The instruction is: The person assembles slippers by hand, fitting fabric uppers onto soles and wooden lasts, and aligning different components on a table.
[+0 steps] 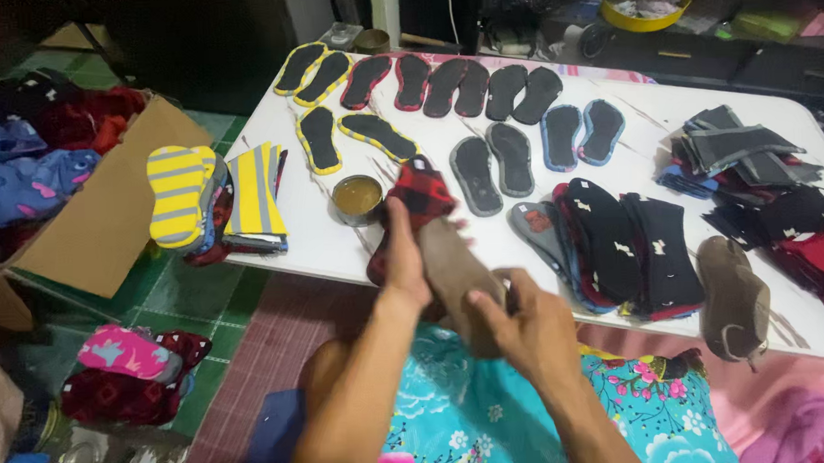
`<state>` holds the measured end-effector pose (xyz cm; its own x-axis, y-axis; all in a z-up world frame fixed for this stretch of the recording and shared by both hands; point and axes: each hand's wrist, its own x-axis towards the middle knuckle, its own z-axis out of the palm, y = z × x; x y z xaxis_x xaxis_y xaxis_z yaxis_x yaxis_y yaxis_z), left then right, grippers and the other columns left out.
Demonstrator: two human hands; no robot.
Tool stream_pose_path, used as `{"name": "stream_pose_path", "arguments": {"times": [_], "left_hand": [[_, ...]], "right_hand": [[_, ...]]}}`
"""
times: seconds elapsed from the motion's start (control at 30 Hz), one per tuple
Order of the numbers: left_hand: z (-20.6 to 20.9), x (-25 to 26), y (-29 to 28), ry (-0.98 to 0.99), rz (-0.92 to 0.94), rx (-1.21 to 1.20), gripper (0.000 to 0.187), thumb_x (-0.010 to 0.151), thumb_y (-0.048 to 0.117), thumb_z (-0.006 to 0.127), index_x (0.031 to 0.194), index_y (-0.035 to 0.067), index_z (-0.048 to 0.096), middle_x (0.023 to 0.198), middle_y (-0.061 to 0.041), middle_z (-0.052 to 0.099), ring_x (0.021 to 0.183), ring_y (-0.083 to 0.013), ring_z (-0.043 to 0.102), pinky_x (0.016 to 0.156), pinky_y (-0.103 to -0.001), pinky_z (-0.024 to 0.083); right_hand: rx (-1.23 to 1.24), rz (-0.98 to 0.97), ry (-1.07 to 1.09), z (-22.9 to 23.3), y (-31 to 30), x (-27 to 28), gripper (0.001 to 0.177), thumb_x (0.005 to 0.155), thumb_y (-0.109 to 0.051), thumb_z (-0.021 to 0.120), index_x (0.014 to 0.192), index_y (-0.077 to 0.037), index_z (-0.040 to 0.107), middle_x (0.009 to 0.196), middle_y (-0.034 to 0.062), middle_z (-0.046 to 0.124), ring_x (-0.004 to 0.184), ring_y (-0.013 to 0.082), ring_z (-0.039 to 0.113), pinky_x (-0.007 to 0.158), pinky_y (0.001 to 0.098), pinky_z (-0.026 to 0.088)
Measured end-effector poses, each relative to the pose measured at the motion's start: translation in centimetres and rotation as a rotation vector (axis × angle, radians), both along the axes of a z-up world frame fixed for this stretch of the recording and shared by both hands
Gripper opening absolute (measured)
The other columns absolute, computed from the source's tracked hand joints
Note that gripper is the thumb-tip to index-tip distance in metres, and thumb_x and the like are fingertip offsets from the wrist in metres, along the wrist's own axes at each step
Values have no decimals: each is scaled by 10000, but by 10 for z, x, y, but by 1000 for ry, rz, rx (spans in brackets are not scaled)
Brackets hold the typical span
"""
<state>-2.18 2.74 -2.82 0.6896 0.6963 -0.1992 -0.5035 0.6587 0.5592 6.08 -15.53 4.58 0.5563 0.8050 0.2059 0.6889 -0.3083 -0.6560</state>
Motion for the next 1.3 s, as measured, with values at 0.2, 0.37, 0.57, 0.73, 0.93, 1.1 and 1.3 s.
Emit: {"name": "stream_pose_path", "arguments": {"times": [0.2,0.37,0.57,0.73,0.93,1.1,1.3], "left_hand": [[3,-33,25,-230,-26,177,887,944,773,421,1501,88,506,1365,-171,633,1127,-312,660,961,-514,539],[17,-49,31,-314,-147,268,965,916,808,425,1574,103,451,1406,-216,611,1028,-288,676,824,-472,574],[24,-55,25,-435,-277,190,1077,887,885,355,1567,53,428,1405,-267,597,907,-278,684,696,-420,566],[28,-65,23,-404,-302,210,1075,889,881,357,1570,51,421,1415,-267,591,902,-281,685,695,-416,564],[25,-81,24,-348,-243,276,1038,929,841,377,1566,24,436,1396,-266,605,921,-278,688,703,-417,575],[21,-106,29,-277,-154,252,1016,913,821,345,1514,11,465,1375,-197,638,937,-253,695,724,-420,602],[9,-130,34,-193,-74,363,1013,964,819,316,1536,0,487,1394,-205,635,973,-237,683,757,-419,602]], "right_hand": [[-25,-56,-12,4,-14,-1,451,778,-468,760,1107,-160,761,818,162,768,737,323,761,665,433,579],[-27,-145,-122,-5,-13,23,444,813,-459,762,1119,-137,767,872,154,759,797,335,739,713,449,568],[31,-161,-407,-28,9,43,445,849,-437,753,1176,-135,753,993,104,761,852,333,726,718,465,556],[-200,-198,-408,-12,19,40,462,825,-433,779,1215,-191,732,945,110,713,841,369,702,704,495,543],[438,-7,-503,-7,32,14,458,935,-299,734,1317,-65,635,1179,190,657,1074,386,641,912,470,534],[182,65,-140,-41,110,-9,545,889,-355,743,1305,-21,632,1195,200,650,990,381,656,863,486,538],[-73,-141,-351,-81,175,-13,342,937,-291,631,1193,-70,682,1178,194,671,1118,389,643,880,494,535]]}}
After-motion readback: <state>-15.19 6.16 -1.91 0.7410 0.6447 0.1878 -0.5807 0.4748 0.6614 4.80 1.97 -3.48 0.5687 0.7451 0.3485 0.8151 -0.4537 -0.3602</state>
